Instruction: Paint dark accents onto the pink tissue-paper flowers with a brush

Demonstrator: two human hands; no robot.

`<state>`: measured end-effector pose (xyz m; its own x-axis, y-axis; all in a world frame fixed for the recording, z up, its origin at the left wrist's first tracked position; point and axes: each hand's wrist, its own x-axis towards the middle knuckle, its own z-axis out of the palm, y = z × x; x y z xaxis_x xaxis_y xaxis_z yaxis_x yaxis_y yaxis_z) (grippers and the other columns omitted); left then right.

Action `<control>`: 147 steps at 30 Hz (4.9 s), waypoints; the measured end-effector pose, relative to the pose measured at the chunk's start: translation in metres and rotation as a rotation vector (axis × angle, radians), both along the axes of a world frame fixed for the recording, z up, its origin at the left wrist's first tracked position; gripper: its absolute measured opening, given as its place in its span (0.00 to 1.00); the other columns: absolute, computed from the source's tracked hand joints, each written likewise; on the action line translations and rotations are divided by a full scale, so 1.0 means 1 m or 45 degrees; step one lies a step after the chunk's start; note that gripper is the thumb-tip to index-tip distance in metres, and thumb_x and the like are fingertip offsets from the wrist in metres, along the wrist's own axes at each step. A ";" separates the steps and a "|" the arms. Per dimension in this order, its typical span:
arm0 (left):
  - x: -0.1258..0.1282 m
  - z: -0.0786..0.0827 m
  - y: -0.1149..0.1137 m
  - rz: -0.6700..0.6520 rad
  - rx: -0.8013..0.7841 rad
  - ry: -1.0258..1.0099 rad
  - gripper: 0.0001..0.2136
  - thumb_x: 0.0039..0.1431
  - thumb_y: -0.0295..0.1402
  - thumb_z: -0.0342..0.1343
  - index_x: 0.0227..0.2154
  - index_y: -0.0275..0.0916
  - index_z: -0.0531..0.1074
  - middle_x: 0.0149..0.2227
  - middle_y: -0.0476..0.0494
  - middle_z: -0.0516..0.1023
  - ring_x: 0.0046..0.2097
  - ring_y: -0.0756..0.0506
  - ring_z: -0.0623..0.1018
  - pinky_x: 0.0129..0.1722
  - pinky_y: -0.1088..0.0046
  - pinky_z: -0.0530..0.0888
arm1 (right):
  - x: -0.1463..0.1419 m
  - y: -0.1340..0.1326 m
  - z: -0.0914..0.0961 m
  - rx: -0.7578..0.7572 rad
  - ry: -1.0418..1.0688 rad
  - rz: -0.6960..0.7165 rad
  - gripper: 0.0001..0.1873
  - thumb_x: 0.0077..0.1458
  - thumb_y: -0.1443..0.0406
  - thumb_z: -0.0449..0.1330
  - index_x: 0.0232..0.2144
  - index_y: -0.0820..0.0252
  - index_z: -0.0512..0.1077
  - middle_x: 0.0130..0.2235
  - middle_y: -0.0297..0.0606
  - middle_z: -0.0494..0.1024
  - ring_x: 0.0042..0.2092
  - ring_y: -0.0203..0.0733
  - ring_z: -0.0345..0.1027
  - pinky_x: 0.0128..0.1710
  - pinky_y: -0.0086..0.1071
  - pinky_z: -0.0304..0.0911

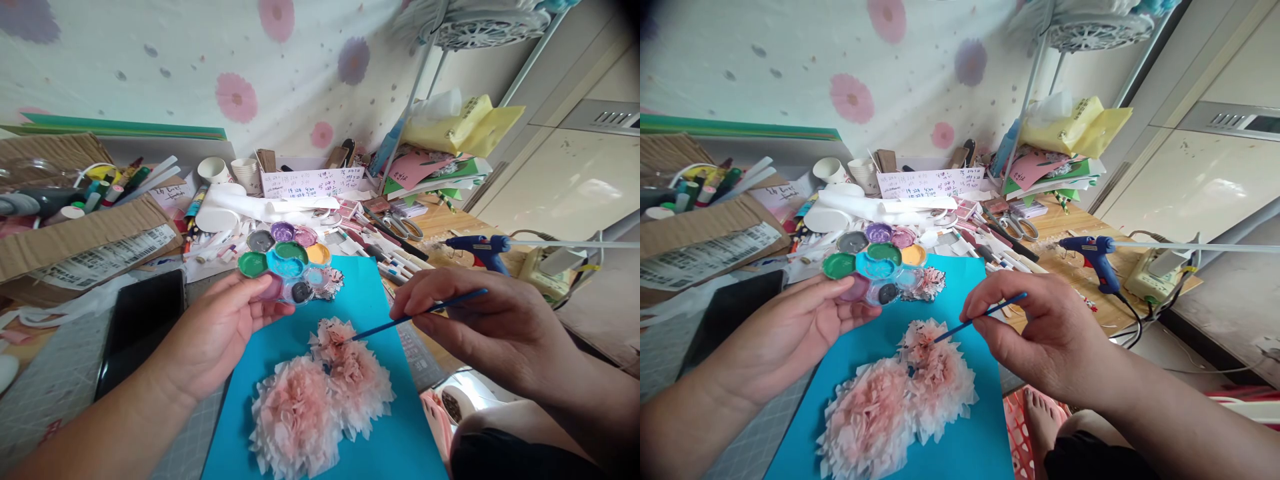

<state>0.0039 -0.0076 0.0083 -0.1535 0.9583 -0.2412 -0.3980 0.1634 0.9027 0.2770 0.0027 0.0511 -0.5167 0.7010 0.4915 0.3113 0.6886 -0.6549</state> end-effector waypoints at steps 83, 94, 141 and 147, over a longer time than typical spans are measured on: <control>0.006 0.004 -0.006 -0.088 0.014 -0.071 0.04 0.48 0.30 0.68 0.30 0.40 0.82 0.30 0.44 0.83 0.33 0.43 0.80 0.32 0.65 0.81 | -0.016 0.034 -0.020 -0.950 0.958 -0.236 0.10 0.42 0.61 0.77 0.23 0.55 0.79 0.22 0.31 0.80 0.26 0.34 0.76 0.30 0.25 0.73; 0.003 0.004 -0.003 -0.085 0.020 -0.015 0.04 0.50 0.30 0.67 0.29 0.38 0.79 0.30 0.45 0.82 0.33 0.43 0.80 0.36 0.63 0.80 | -0.001 0.028 -0.022 -0.956 0.721 -0.194 0.12 0.45 0.59 0.75 0.24 0.59 0.79 0.23 0.35 0.81 0.26 0.34 0.76 0.28 0.24 0.72; 0.003 0.001 -0.003 -0.110 0.047 0.008 0.04 0.51 0.32 0.67 0.30 0.40 0.80 0.31 0.45 0.83 0.34 0.43 0.81 0.34 0.66 0.81 | -0.006 -0.009 -0.008 0.046 0.002 -0.049 0.05 0.58 0.68 0.65 0.35 0.51 0.75 0.33 0.29 0.83 0.38 0.36 0.80 0.38 0.25 0.73; 0.003 0.002 -0.004 -0.105 0.045 0.002 0.03 0.50 0.32 0.66 0.29 0.41 0.80 0.30 0.45 0.83 0.33 0.42 0.81 0.34 0.65 0.80 | -0.005 -0.010 -0.007 0.007 0.012 -0.058 0.05 0.58 0.67 0.65 0.34 0.50 0.76 0.33 0.30 0.83 0.37 0.38 0.80 0.36 0.27 0.74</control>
<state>0.0069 -0.0112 0.0104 -0.0743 0.9755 -0.2071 -0.3832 0.1638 0.9090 0.2715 -0.0077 0.0443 -0.4795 0.7211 0.5000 0.3364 0.6773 -0.6543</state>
